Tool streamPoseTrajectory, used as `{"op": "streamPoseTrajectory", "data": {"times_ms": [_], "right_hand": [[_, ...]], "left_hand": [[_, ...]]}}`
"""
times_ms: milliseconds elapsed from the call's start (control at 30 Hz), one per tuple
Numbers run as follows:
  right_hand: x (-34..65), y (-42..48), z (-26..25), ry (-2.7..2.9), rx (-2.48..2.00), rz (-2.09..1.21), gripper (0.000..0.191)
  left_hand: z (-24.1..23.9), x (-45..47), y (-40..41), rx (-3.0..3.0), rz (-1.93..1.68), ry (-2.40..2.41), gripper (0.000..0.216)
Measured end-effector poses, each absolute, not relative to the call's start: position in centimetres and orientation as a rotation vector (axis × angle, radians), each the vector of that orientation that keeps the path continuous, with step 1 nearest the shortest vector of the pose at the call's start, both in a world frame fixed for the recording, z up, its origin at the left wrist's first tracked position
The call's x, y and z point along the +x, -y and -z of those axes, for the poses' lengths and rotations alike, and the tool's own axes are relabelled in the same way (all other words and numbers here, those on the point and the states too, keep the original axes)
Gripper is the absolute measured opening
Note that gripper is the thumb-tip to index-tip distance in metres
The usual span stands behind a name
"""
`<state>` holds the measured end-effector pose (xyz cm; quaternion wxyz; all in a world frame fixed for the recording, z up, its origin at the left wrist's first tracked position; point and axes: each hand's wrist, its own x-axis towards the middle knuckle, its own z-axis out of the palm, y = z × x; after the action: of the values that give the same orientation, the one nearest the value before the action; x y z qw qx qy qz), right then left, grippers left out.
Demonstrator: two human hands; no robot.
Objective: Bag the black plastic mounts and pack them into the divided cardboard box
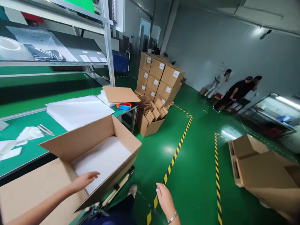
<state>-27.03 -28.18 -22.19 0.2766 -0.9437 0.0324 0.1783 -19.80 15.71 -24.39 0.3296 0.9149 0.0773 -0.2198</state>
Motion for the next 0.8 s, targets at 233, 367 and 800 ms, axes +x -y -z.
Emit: {"op": "streamPoseTrajectory", "data": {"times_ms": [233,367,800], "right_hand": [[-19.4,39.7,23.2,-0.202,-2.584,-0.699,0.042],[-13.4,45.4,23.7,-0.261,-2.567,-0.781,0.038],[32.1,51.6,22.0,0.207,-2.540,-0.671,0.024]], "left_hand": [[17.7,-2.9,-8.7,2.344,0.427,-0.110,0.047],[15.5,2.5,-3.1,2.440,0.461,-0.062,0.044],[16.3,6.6,0.9,2.576,0.549,-0.694,0.055]]}}
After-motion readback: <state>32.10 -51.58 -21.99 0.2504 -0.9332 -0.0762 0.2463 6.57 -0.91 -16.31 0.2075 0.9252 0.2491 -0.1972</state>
